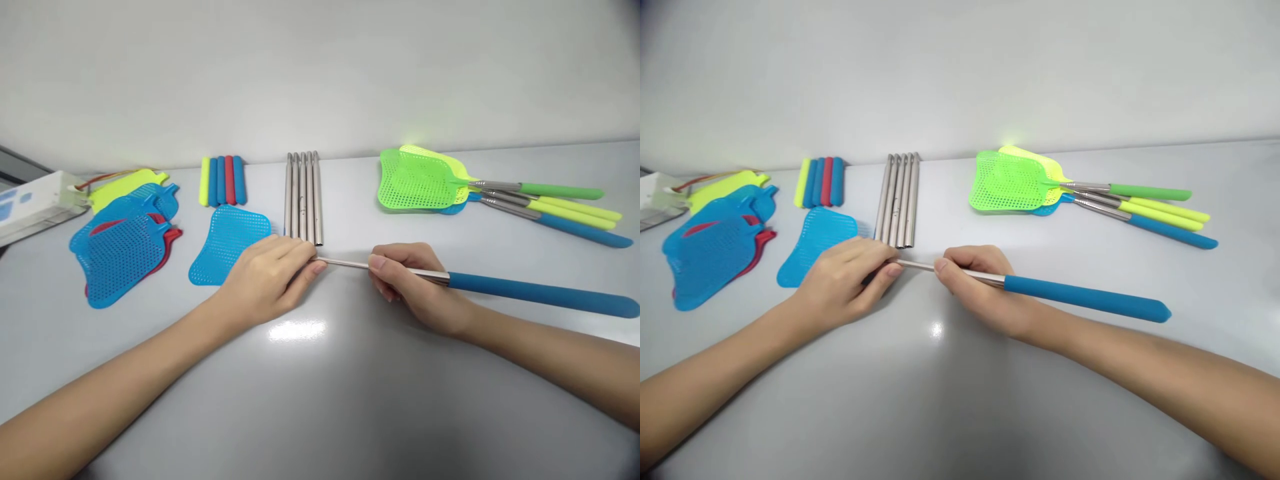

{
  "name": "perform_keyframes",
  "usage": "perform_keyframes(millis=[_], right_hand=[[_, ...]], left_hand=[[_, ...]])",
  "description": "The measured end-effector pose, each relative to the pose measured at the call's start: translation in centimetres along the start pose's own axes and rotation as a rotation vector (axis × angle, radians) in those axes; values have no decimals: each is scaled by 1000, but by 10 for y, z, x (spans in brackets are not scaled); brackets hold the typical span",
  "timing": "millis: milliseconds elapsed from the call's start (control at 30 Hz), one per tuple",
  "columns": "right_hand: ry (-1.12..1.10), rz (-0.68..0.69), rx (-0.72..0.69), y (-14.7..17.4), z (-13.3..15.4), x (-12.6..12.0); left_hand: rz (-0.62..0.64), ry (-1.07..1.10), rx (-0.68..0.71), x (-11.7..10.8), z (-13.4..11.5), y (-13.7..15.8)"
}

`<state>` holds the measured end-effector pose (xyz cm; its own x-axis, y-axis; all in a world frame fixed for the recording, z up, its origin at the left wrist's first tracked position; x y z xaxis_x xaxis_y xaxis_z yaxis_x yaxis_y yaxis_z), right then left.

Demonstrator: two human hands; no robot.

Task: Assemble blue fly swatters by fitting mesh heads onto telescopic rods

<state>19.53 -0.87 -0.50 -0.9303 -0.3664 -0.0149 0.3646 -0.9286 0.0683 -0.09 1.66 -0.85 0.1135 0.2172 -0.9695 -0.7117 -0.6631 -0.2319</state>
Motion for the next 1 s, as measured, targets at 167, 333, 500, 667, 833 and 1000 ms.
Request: perform_keyframes(millis=[167,333,500,667,833,1000], right_hand=[[-11,75,31,0,3,1],[28,206,65,-1,8,6],[108,211,62,-1,5,9],[130,240,62,-1,9,9],[164,301,41,-1,12,8],[167,295,-20,-1,6,6]], left_hand=[[-29,-11,0,-7,-12,2],[-82,15,47,-13,-25,4],[-74,18,31,-11,-26,6],[-57,18,34,-9,-25,5],[-29,47,36,-10,-25,5],[-36,46,61,-10,-24,5]])
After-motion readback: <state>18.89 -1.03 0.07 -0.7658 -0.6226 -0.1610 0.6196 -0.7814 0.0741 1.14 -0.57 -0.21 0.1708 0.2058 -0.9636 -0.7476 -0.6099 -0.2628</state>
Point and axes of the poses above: each hand's wrist, its own y-axis away from the middle knuckle, its own x-axis out of the palm, z = x × y, the point moved 1 cm from there along -y, towards the middle knuckle, and after that the axes turned 14 degrees about -y, right-handed, at the moved point
